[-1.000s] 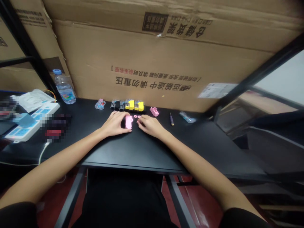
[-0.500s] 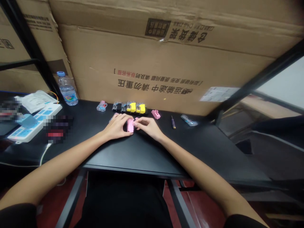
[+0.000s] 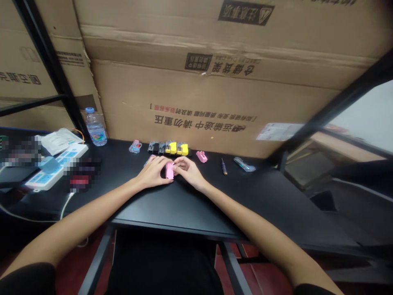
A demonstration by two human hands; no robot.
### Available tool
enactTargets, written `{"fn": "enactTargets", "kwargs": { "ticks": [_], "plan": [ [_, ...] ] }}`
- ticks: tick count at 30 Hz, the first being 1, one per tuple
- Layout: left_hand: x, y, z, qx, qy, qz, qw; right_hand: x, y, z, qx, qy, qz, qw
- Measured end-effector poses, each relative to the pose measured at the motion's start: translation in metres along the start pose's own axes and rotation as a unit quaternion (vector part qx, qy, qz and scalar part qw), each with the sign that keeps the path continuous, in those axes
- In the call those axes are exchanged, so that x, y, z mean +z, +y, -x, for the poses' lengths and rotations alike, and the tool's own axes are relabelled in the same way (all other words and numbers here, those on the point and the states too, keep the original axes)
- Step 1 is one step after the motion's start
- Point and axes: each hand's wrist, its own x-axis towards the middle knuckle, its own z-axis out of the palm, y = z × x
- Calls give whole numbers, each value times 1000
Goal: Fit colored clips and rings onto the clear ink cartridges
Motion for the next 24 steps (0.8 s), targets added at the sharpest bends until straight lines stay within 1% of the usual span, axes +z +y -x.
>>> {"fn": "enactTargets", "kwargs": {
  "ticks": [4, 5, 7, 8, 9, 11, 13, 14, 16, 18, 21, 24],
  "plan": [
    [-1, 0, -1, 9, 3, -10, 1000, 0, 0, -1, -12, 4, 16, 1000],
    [-1, 0, -2, 9, 3, -14, 1000, -1, -1, -2, -24, 5, 39, 999],
    [-2, -4, -3, 0, 5, -20, 1000, -5, -2, -2, -65, 18, 124, 990],
    [-3, -7, -3, -8, 9, -23, 1000, -7, -3, -2, -94, 24, 182, 979],
    [-4, -11, -3, -18, 15, -25, 999, -10, -3, -1, -123, 25, 246, 961],
    [-5, -21, -3, -39, 30, -25, 998, -15, -3, -1, -163, -1, 371, 914],
    [-7, -30, -3, -65, 36, -13, 997, -17, -2, 0, -167, -48, 462, 870],
    [-7, -33, -3, -75, 40, -4, 996, -18, -2, 0, -164, -68, 493, 852],
    [-8, -36, -3, -85, 45, 12, 995, -19, -1, 1, -169, -96, 523, 830],
    [-9, -34, -3, -80, 49, 21, 995, -21, -1, 2, -194, -116, 513, 828],
    [-10, -30, -2, -54, 37, 25, 998, -25, -2, 5, -220, -132, 462, 849],
    [-9, -27, 1, -32, 17, 20, 999, -31, -2, 7, -215, -122, 426, 870]
  ]
}}
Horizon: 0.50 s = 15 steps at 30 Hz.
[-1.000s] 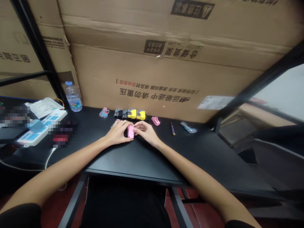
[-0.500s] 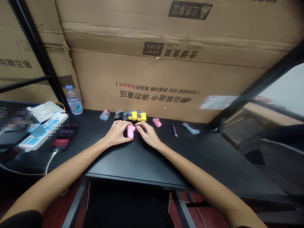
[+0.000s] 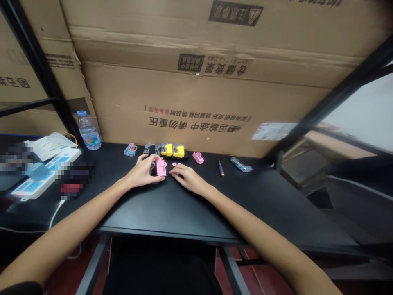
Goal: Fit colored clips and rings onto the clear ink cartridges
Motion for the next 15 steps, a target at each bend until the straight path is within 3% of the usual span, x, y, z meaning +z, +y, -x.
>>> {"fn": "enactTargets", "kwargs": {
  "ticks": [4, 10, 15],
  "plan": [
    [0, 4, 1, 4, -8, -1, 1000, -1, 1, 1, 14, 22, -28, 999],
    [-1, 19, 3, -42, -28, 62, 997, -1, -12, -1, 15, 123, -91, 988],
    [-2, 20, 2, -29, -42, 83, 995, -4, -23, -3, 7, 147, -100, 984]
  ]
}}
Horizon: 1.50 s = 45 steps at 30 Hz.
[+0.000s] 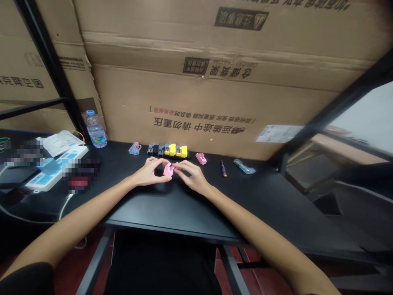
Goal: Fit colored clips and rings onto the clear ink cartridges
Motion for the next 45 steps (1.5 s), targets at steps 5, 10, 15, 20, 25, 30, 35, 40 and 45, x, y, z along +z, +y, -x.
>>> {"fn": "enactTargets", "kwargs": {
  "ticks": [5, 10, 15, 20, 25, 30, 35, 40, 45],
  "plan": [
    [1, -5, -4, 0, -19, 47, 999, 6, -7, 0, 29, 21, -40, 999],
    [8, -6, -7, -37, 25, 84, 995, 15, -13, 3, 114, 27, -135, 984],
    [11, -5, -5, -39, 19, 150, 988, 15, -12, 2, 192, 42, -240, 951],
    [9, -3, -4, -22, 11, 120, 992, 10, -8, 2, 219, 23, -262, 939],
    [11, -6, -4, -9, -9, 93, 996, 8, -6, 2, 225, 9, -252, 941],
    [13, -8, -3, 13, -16, 84, 996, 9, -5, 3, 236, 3, -252, 939],
    [10, -9, -4, 13, -13, 42, 999, 8, -4, 2, 244, -12, -271, 931],
    [9, -6, -4, 41, 35, -57, 997, 10, -6, 0, 245, -17, -273, 930],
    [11, 0, -5, 79, 69, -73, 992, 14, -9, -1, 239, 10, -288, 927]
  ]
}}
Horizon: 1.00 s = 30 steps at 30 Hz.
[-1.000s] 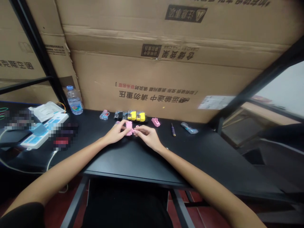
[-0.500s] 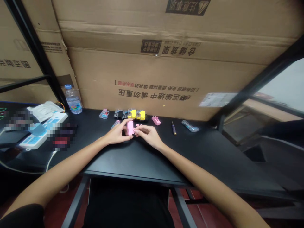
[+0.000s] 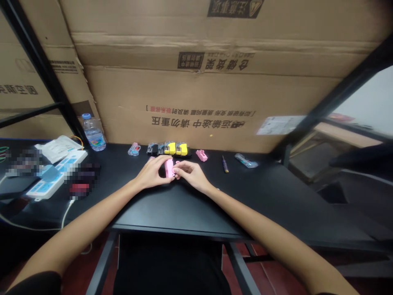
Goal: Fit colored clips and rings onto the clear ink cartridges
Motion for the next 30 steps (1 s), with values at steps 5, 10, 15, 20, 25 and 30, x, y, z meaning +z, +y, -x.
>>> {"fn": "enactTargets", "kwargs": {
  "ticks": [5, 10, 15, 20, 25, 30],
  "plan": [
    [4, 0, 0, 1, 4, -14, 1000, 0, 0, 1, -7, -1, -20, 1000],
    [8, 1, 1, 17, -6, 1, 1000, -2, 1, 2, -2, -21, -22, 1000],
    [3, 4, 0, 5, 26, -7, 1000, -11, 1, -4, -10, 27, -23, 999],
    [-4, 2, 0, -5, 41, 31, 999, -23, 3, -7, 36, -5, -67, 997],
    [-4, 5, 0, -12, -9, 75, 997, -20, 4, -5, 90, -77, -120, 986],
    [-5, 4, 0, -1, -18, 72, 997, -16, -1, -3, 91, -68, -125, 986]
  ]
}}
